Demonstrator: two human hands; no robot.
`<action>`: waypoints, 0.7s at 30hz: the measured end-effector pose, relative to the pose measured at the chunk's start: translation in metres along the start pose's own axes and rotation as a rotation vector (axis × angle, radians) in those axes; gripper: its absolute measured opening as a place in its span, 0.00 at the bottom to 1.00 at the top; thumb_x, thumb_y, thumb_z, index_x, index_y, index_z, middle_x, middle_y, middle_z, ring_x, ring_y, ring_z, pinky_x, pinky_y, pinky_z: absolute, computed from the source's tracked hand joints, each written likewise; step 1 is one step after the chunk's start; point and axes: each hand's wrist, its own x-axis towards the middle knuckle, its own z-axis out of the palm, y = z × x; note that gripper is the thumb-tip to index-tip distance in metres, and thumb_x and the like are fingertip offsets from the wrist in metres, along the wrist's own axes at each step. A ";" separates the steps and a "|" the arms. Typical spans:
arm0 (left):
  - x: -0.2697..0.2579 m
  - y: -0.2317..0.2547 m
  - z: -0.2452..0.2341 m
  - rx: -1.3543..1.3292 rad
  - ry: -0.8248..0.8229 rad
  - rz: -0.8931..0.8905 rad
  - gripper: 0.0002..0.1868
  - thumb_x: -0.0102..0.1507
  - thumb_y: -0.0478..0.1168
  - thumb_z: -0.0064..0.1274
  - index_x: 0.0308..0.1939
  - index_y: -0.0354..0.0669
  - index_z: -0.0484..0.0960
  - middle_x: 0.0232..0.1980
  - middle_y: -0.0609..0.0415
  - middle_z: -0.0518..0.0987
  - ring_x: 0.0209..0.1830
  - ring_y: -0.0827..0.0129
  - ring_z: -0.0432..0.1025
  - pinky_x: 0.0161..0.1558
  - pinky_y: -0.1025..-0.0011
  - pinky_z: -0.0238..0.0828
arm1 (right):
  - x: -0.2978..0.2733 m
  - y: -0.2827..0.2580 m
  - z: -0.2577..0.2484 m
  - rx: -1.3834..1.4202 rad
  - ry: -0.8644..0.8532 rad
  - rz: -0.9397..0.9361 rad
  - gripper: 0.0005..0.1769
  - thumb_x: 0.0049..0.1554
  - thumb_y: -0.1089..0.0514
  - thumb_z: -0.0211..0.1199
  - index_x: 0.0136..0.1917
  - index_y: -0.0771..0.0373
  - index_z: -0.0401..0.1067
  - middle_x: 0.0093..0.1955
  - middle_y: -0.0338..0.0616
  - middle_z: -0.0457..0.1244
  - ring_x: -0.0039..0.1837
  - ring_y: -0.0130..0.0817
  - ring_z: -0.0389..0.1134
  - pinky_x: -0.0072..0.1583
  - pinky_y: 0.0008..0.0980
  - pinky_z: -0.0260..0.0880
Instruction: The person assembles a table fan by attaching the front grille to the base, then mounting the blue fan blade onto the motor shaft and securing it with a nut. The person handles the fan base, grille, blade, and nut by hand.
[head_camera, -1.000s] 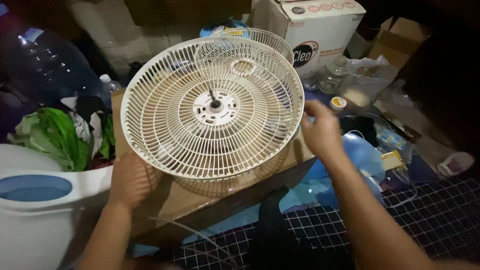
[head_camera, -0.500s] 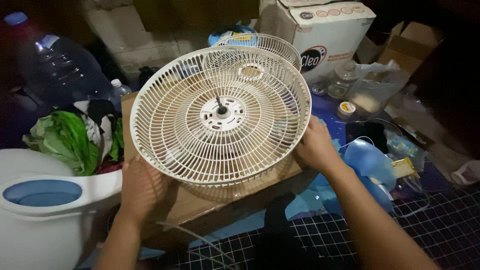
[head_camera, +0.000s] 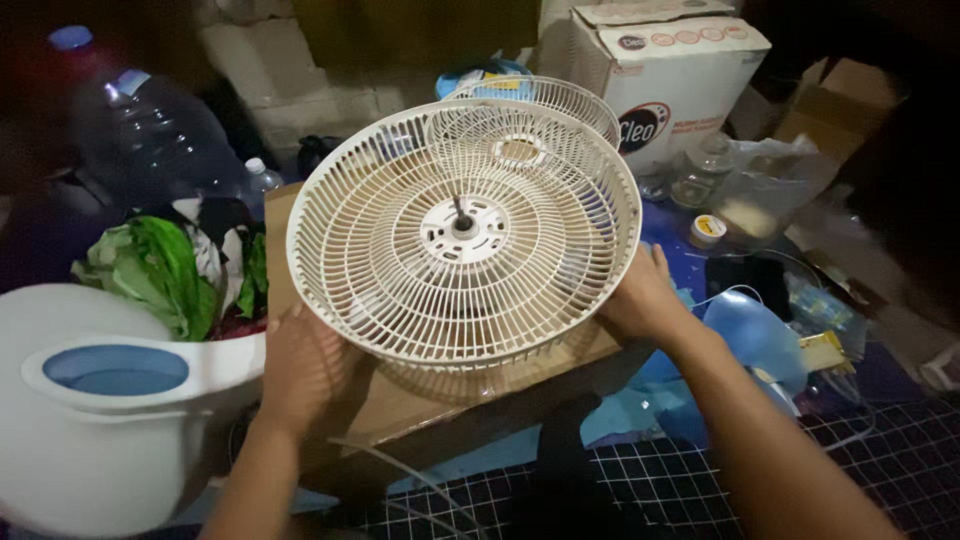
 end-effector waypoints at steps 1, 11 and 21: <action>0.001 0.001 -0.001 0.004 -0.024 -0.012 0.23 0.53 0.44 0.67 0.52 0.48 0.82 0.52 0.48 0.83 0.52 0.48 0.74 0.51 0.47 0.61 | -0.002 0.003 0.003 0.149 0.114 0.048 0.32 0.51 0.44 0.68 0.68 0.49 0.70 0.70 0.49 0.61 0.69 0.57 0.62 0.67 0.63 0.62; -0.001 -0.010 0.005 0.059 -0.047 0.023 0.24 0.51 0.47 0.67 0.52 0.53 0.83 0.49 0.50 0.83 0.47 0.50 0.76 0.51 0.49 0.65 | -0.047 -0.024 -0.114 1.094 0.818 -0.017 0.20 0.66 0.56 0.65 0.66 0.66 0.65 0.62 0.46 0.65 0.63 0.30 0.68 0.66 0.31 0.72; -0.004 -0.007 0.000 0.095 -0.112 0.004 0.19 0.54 0.41 0.63 0.49 0.44 0.83 0.47 0.41 0.80 0.47 0.42 0.74 0.49 0.46 0.68 | 0.033 -0.136 -0.168 0.445 0.107 -0.296 0.35 0.51 0.48 0.72 0.69 0.59 0.68 0.67 0.48 0.65 0.66 0.41 0.68 0.65 0.43 0.67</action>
